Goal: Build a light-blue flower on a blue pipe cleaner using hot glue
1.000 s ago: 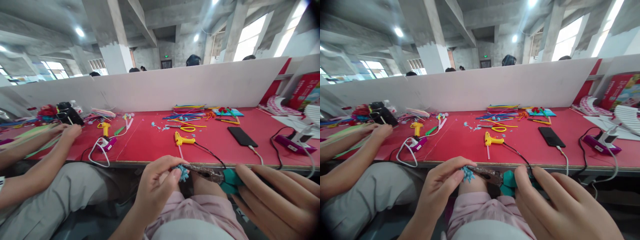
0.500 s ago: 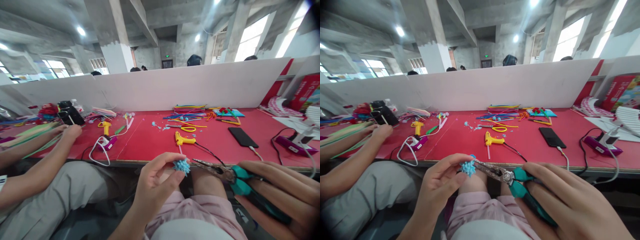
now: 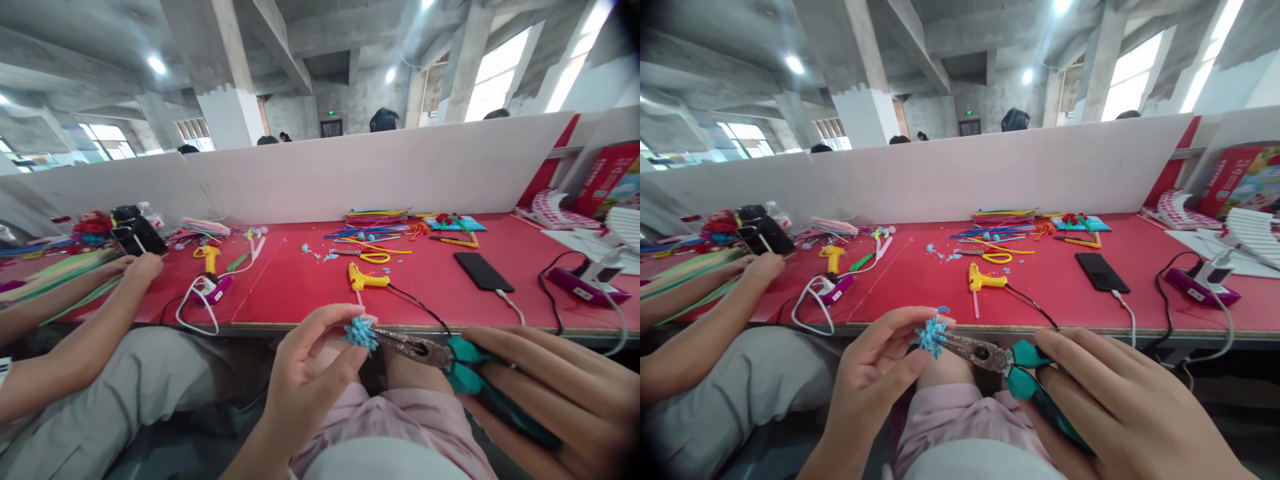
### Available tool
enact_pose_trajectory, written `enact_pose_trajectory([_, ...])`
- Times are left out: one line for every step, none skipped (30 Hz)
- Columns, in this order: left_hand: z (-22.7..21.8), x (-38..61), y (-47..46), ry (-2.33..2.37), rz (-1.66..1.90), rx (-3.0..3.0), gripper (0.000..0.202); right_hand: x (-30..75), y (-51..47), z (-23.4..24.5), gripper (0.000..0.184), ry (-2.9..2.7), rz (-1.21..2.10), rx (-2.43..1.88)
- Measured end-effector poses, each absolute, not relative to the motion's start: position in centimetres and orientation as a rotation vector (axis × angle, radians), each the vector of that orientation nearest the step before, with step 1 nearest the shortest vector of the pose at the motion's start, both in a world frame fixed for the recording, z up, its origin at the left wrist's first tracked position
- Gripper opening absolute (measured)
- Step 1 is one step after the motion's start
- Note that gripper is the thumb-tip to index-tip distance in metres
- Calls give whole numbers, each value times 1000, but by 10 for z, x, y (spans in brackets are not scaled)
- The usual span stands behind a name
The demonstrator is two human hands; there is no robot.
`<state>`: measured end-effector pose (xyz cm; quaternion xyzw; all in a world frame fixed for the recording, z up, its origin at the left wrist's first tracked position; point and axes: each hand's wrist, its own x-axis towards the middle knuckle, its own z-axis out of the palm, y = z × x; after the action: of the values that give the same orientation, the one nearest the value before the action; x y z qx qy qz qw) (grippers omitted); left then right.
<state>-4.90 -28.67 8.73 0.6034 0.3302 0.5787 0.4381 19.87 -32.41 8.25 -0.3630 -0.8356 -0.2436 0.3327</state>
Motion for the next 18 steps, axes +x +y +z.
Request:
enact_pose_trajectory([87,-49,-287,829,1444,1517,24,199,-324,82,14,-2180,-631,-957])
enact_pose_trajectory([88,-49,-288,837,1447,1534,24,199,-324,81,13,-2181,-631,-960])
enact_pose_trajectory([87,-49,-288,844,1447,1551,23,199,-325,80,12,-2183,-636,-959])
enact_pose_trajectory([87,-50,-288,849,1444,1567,23,199,-325,80,10,-2188,-642,-955])
enact_pose_trajectory([87,-50,-288,852,1440,1581,22,200,-325,79,10,-2194,-651,-950])
enact_pose_trajectory([87,-51,-288,853,1435,1596,21,200,-325,79,11,-2201,-663,-939])
enact_pose_trajectory([87,-52,-287,852,1419,1616,21,200,-325,79,11,-2207,-672,-935])
enact_pose_trajectory([87,-52,-287,847,1404,1638,21,200,-325,80,12,-2217,-682,-930])
enact_pose_trajectory([87,-53,-286,841,1398,1659,21,200,-325,80,12,-2224,-687,-933])
enact_pose_trajectory([87,-54,-286,833,1402,1678,22,199,-325,81,11,-2227,-689,-937])
enact_pose_trajectory([88,-54,-285,824,1416,1695,23,199,-325,82,11,-2226,-684,-940])
enact_pose_trajectory([88,-54,-285,816,1439,1709,24,199,-325,83,10,-2220,-673,-944])
enact_pose_trajectory([88,-54,-285,813,1452,1725,25,198,-324,84,9,-2216,-659,-950])
enact_pose_trajectory([88,-54,-285,812,1459,1739,26,198,-324,85,9,-2212,-647,-953])
enact_pose_trajectory([89,-54,-285,813,1454,1752,27,197,-323,86,9,-2208,-634,-954])
enact_pose_trajectory([89,-53,-285,816,1454,1757,27,197,-323,86,9,-2205,-619,-958])
enact_pose_trajectory([88,-53,-285,819,1461,1750,27,197,-323,87,10,-2200,-605,-960])
enact_pose_trajectory([88,-52,-285,825,1473,1729,26,196,-323,88,10,-2198,-598,-955])
